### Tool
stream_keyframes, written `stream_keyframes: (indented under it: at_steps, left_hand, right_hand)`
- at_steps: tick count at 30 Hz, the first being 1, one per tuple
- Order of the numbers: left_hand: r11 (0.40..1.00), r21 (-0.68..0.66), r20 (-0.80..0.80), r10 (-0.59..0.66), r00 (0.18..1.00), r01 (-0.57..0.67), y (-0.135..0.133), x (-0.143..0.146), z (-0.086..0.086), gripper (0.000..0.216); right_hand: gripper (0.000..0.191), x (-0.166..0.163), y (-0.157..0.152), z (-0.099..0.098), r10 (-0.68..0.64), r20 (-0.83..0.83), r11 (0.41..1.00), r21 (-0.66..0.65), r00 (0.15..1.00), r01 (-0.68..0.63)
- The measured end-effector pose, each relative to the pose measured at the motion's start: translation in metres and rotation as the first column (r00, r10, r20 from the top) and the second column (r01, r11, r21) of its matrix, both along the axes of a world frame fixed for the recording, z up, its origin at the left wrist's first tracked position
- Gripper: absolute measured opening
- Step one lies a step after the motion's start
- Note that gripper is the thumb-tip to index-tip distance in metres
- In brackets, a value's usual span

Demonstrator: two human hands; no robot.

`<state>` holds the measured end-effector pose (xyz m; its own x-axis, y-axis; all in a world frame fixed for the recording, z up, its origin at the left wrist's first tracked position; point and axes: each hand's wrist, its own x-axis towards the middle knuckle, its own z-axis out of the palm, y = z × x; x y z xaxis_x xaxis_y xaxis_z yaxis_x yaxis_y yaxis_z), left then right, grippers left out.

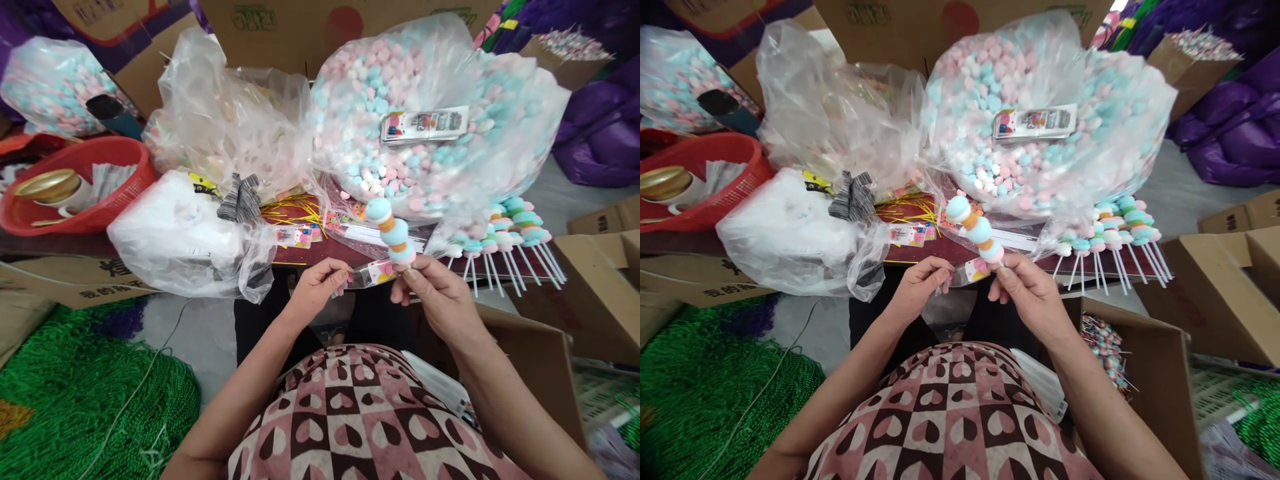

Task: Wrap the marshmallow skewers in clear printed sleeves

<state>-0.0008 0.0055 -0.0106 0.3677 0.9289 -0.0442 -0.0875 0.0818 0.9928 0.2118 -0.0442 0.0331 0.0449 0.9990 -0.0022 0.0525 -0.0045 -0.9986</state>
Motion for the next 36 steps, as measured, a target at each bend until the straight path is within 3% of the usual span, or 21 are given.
stream_keyframes:
  at_steps: [5,8,13,17,25,29,36]
  left_hand:
    - [1.000,-0.010,0.043,0.024,0.999,-0.024,-0.001,-0.004,-0.003,0.023]
    - [0.999,0.035,0.015,-0.002,1.000,0.001,-0.002,-0.008,-0.003,0.021]
    - [0.976,0.217,-0.109,0.010,0.994,0.014,-0.001,-0.012,0.003,0.020]
    - [0.938,0.342,-0.164,0.006,0.986,0.051,0.001,-0.012,0.005,0.017]
    - [0.886,0.453,-0.209,-0.007,0.978,0.103,0.002,-0.010,0.004,0.016]
    - [0.837,0.526,-0.290,0.012,0.957,0.150,0.001,-0.010,0.007,0.017]
    - [0.749,0.622,-0.364,0.018,0.931,0.229,-0.003,-0.004,0.007,0.020]
  right_hand:
    - [0.018,-0.001,0.006,0.002,-0.126,-0.113,0.990,0.047,0.986,0.132]
    - [0.019,-0.003,0.008,0.005,-0.185,-0.184,0.983,-0.042,0.965,0.180]
    - [0.024,-0.014,0.010,0.001,-0.164,-0.316,0.961,-0.264,0.934,0.080]
    - [0.031,-0.017,0.011,-0.003,-0.109,-0.377,0.941,-0.337,0.920,-0.026]
    - [0.038,-0.011,0.012,-0.007,-0.031,-0.283,0.902,-0.421,0.959,-0.095]
    - [0.043,-0.007,0.012,-0.020,0.069,-0.233,0.886,-0.433,0.970,-0.167]
    - [0.042,-0.021,0.007,-0.041,0.085,-0.205,0.895,-0.414,0.975,-0.165]
